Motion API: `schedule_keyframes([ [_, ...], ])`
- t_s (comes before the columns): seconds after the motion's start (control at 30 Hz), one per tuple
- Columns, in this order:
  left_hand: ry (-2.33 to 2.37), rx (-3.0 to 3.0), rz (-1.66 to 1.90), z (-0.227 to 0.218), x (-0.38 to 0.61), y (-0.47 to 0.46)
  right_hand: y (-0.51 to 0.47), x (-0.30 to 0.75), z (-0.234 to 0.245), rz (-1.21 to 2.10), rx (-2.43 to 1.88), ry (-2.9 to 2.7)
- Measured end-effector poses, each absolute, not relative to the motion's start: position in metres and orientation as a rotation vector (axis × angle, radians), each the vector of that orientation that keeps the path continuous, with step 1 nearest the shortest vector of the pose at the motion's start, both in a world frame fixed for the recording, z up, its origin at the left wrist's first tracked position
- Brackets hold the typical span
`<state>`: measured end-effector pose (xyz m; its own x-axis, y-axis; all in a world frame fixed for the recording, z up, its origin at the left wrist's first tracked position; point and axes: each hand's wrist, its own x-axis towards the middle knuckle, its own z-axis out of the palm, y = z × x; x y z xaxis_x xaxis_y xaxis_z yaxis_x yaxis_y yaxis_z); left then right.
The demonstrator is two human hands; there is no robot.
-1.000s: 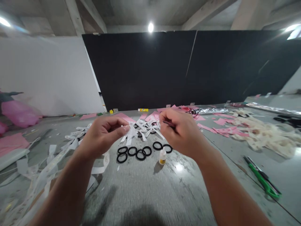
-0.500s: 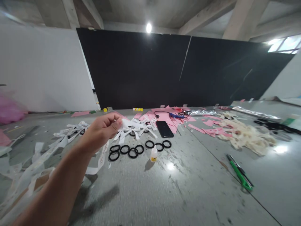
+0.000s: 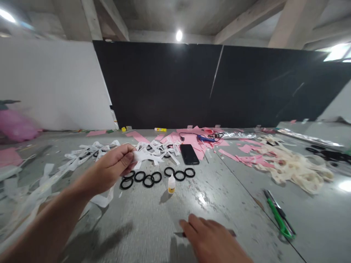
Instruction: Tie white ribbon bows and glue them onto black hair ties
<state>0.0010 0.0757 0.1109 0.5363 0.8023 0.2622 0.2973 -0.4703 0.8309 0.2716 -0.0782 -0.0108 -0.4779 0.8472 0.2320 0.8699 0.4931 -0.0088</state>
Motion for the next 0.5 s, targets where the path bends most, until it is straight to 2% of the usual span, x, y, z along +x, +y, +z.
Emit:
schedule_keyframes([
  [0.07,0.971,1.986,0.827,0.108,-0.011,0.064,-0.048,0.250,-0.004,-0.178,-1.369,-2.703],
  [0.13,1.061,1.915,0.827,0.103,-0.024,0.048,-0.028,0.231,0.008,-0.057,-1.305,-2.719],
  [0.23,1.176,1.793,0.838,0.089,-0.035,0.018,-0.015,0.207,0.025,0.516,-1.184,-2.509],
  [0.37,1.242,1.608,0.833,0.059,-0.025,-0.018,-0.015,0.177,0.022,1.364,-1.005,-1.864],
  [0.43,1.251,1.548,0.819,0.040,-0.014,-0.030,-0.018,0.166,0.010,1.535,-0.967,-1.640],
  [0.5,1.254,1.505,0.797,0.023,-0.003,-0.037,-0.020,0.160,-0.003,1.518,-1.016,-1.512],
])
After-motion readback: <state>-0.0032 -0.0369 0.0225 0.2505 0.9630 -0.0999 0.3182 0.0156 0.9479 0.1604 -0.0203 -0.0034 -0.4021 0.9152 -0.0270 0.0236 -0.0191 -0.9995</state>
